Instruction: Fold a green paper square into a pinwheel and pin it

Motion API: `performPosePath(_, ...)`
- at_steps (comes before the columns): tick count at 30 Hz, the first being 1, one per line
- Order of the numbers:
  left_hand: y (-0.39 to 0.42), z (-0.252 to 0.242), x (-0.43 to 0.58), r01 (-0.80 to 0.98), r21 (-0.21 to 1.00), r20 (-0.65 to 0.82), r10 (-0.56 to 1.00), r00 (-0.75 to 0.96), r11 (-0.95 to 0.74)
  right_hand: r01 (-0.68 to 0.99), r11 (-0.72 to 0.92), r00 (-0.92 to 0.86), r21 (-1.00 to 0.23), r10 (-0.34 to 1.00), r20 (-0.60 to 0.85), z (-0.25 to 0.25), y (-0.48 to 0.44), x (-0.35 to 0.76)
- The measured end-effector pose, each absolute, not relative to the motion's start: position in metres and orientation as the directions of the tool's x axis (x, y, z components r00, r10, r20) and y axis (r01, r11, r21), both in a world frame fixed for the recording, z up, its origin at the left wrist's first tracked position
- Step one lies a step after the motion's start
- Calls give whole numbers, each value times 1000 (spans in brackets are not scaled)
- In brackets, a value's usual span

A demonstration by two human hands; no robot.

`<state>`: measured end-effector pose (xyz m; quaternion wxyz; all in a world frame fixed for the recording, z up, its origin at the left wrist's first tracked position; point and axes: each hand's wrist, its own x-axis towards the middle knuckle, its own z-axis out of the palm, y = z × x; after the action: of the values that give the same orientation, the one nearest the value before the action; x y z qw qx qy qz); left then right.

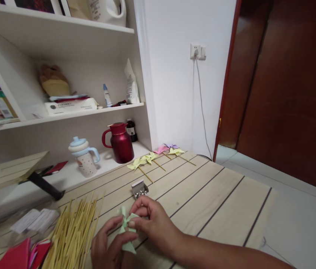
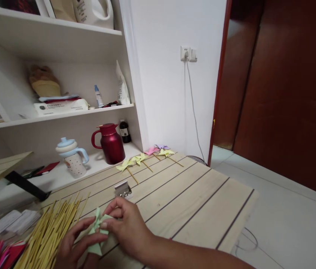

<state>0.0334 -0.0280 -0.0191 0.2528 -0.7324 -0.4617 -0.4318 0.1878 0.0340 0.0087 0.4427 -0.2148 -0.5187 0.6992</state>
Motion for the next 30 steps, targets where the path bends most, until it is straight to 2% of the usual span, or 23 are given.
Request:
performPosePath(2,-26,-20,40,899,264,877,476,-73,-349,-423,-121,-520,-898,844,131,5,37,187)
performPosePath(3,-24,-20,44,884,344,871,460,-174,-317,-429,-134,-514,-893,850,119,3,37,186)
performPosePath(8,-17,-22,55,766,586,756,519,-399,-265,-403,-132,-438,-906,896,65,-2,40,184)
performPosePath(10,-15,-25,52,642,727,653,535,-536,-244,-405,-107,-416,-908,906,79,-2,41,184)
performPosePath(12,-16,-28,46,546,814,544,590,-597,-199,-408,-65,-389,-910,915,109,-2,42,185)
performPosePath(15,-19,-28,36,550,817,492,702,-514,-170,-396,-4,-357,-918,922,149,0,42,188)
performPosePath(19,-25,-20,33,603,784,514,702,-493,-150,-362,71,-348,-929,915,206,4,38,190)
performPosePath(25,-28,-13,44,557,815,481,722,-497,-158,-258,189,-332,-948,904,270,9,32,191)
performPosePath(30,-30,-14,46,603,777,530,705,-472,-180,-232,194,-332,-953,905,265,9,31,191)
